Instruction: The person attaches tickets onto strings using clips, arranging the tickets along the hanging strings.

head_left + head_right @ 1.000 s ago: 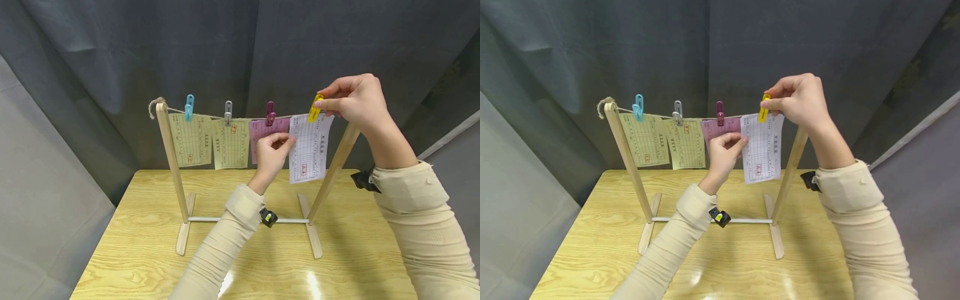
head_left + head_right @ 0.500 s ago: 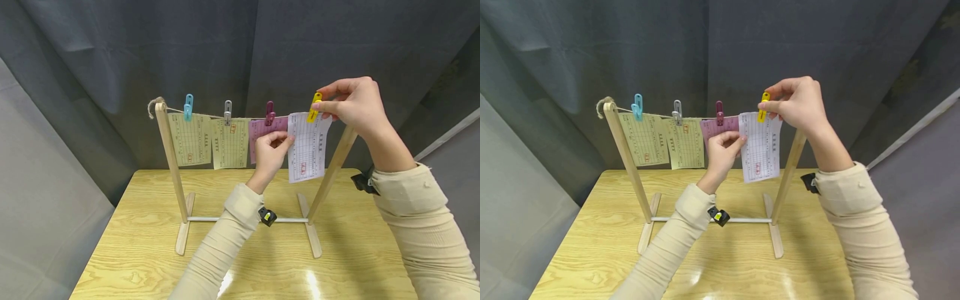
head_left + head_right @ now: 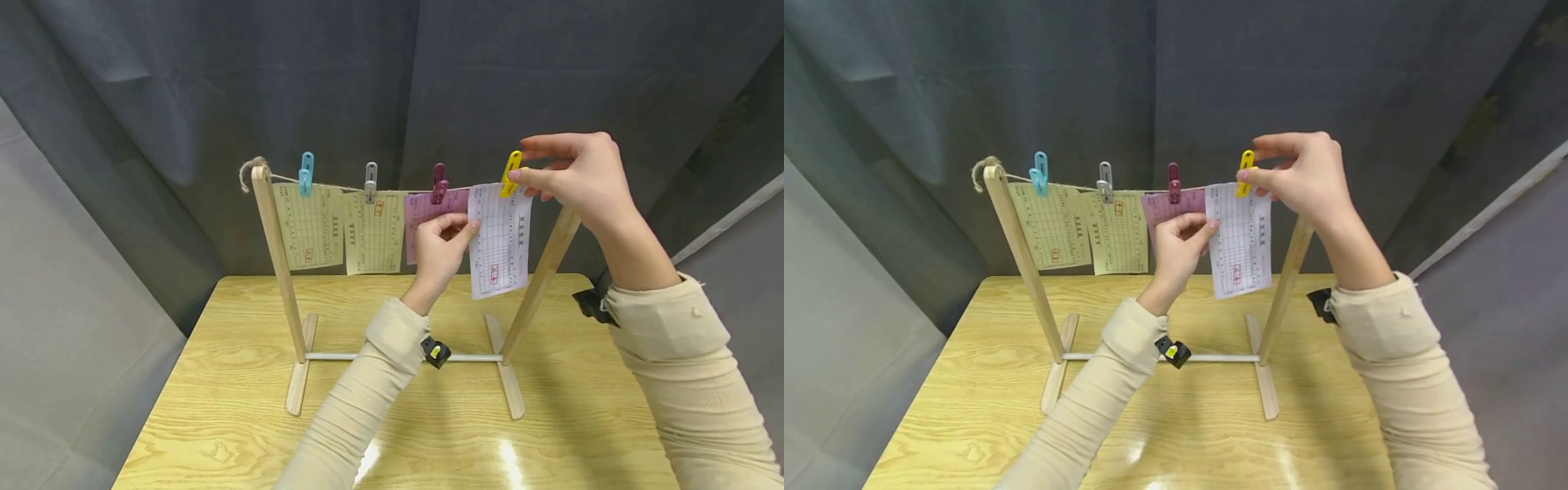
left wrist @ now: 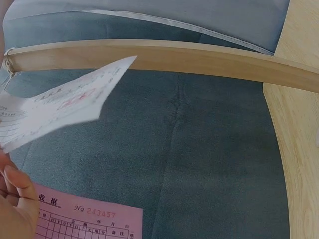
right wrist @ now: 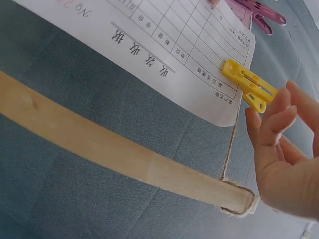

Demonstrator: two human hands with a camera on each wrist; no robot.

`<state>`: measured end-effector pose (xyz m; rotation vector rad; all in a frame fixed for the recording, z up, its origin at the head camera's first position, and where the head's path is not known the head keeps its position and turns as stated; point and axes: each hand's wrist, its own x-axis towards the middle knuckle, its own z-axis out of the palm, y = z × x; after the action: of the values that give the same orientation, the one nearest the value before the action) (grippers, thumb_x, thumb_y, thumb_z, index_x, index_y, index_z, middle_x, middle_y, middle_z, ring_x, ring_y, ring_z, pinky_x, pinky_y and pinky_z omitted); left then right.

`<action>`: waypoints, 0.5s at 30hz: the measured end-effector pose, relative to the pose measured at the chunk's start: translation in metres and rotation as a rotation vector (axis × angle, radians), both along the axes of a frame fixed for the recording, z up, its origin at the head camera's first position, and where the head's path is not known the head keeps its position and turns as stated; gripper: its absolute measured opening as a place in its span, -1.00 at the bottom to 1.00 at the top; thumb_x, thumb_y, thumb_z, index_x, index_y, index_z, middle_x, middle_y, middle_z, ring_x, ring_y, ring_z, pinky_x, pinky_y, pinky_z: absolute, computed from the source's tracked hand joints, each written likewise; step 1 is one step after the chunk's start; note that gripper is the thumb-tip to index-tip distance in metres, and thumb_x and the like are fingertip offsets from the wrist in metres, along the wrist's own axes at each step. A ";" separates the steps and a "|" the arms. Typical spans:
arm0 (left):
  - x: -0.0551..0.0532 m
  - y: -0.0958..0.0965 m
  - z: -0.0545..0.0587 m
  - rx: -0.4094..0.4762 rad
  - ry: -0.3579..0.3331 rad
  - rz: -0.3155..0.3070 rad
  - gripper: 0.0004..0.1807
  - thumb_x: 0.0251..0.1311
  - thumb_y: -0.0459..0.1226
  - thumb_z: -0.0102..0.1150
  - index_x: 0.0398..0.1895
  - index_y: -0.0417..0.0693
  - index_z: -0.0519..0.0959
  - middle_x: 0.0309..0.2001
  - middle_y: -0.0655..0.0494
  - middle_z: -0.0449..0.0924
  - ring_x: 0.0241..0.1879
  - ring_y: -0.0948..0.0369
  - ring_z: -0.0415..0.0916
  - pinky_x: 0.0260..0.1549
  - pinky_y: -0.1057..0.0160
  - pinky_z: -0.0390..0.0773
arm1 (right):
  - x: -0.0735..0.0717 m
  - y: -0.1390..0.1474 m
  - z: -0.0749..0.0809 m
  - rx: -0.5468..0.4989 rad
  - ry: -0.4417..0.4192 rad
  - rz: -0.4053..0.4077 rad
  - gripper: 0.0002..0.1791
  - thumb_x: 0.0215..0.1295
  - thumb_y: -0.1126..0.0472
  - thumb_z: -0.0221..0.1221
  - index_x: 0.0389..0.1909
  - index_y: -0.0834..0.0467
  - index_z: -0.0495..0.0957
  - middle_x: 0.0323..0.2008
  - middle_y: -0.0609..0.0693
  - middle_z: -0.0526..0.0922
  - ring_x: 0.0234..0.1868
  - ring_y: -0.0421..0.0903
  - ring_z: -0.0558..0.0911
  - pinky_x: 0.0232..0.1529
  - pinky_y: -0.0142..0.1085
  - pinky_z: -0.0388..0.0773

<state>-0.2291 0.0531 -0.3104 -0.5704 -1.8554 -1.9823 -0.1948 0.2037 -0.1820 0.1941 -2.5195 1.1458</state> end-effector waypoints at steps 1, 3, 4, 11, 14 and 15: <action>0.000 0.000 0.000 0.000 0.000 0.001 -0.86 0.03 -0.43 0.24 -0.40 -0.43 0.60 -0.48 -0.16 0.58 -0.57 0.41 0.35 -0.56 0.49 0.40 | 0.001 0.000 0.000 -0.007 -0.001 -0.002 -0.48 0.03 0.18 0.31 0.06 0.23 0.50 -0.04 0.20 0.56 -0.58 -0.31 0.55 -0.56 -0.52 0.43; 0.000 -0.001 0.000 -0.002 -0.001 0.002 -0.86 0.03 -0.43 0.24 -0.40 -0.42 0.60 -0.48 -0.16 0.58 -0.57 0.41 0.35 -0.56 0.49 0.41 | 0.002 0.001 -0.001 -0.021 0.002 -0.008 -0.48 0.03 0.18 0.31 0.07 0.22 0.50 -0.02 0.17 0.56 -0.56 -0.33 0.55 -0.56 -0.53 0.43; 0.000 -0.001 0.000 0.000 -0.003 0.002 -0.86 0.03 -0.43 0.24 -0.40 -0.42 0.60 -0.48 -0.15 0.58 -0.57 0.41 0.34 -0.56 0.48 0.41 | 0.003 0.001 -0.002 -0.032 0.005 -0.011 -0.48 0.03 0.17 0.32 0.07 0.22 0.50 -0.03 0.15 0.56 -0.56 -0.33 0.56 -0.56 -0.53 0.44; -0.001 -0.004 -0.004 0.020 0.004 -0.021 -0.87 0.05 -0.45 0.22 -0.39 -0.43 0.59 -0.50 -0.18 0.56 -0.59 0.39 0.34 -0.59 0.48 0.38 | 0.010 0.007 -0.011 -0.126 0.066 -0.018 -0.52 0.01 0.24 0.32 0.02 0.24 0.53 -0.24 -0.21 0.59 -0.58 -0.35 0.57 -0.55 -0.53 0.42; 0.004 -0.006 -0.004 0.034 0.005 -0.034 -0.88 0.06 -0.48 0.19 -0.37 -0.47 0.57 -0.49 -0.23 0.55 -0.61 0.37 0.33 -0.63 0.48 0.36 | 0.013 0.009 -0.018 -0.166 0.106 -0.008 -0.57 0.02 0.29 0.31 -0.02 0.26 0.54 -0.28 -0.24 0.59 -0.56 -0.34 0.58 -0.54 -0.53 0.42; 0.007 -0.008 -0.003 0.040 0.005 -0.034 -0.88 0.06 -0.49 0.17 -0.37 -0.48 0.56 -0.49 -0.25 0.54 -0.61 0.37 0.32 -0.63 0.47 0.35 | 0.015 0.010 -0.021 -0.179 0.118 -0.005 -0.59 0.02 0.30 0.30 -0.04 0.26 0.55 -0.29 -0.24 0.59 -0.56 -0.34 0.58 -0.54 -0.53 0.41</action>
<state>-0.2222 0.0453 -0.3130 -0.5987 -1.8103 -2.0324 -0.1803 0.2135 -0.2032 0.2018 -2.3002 1.3104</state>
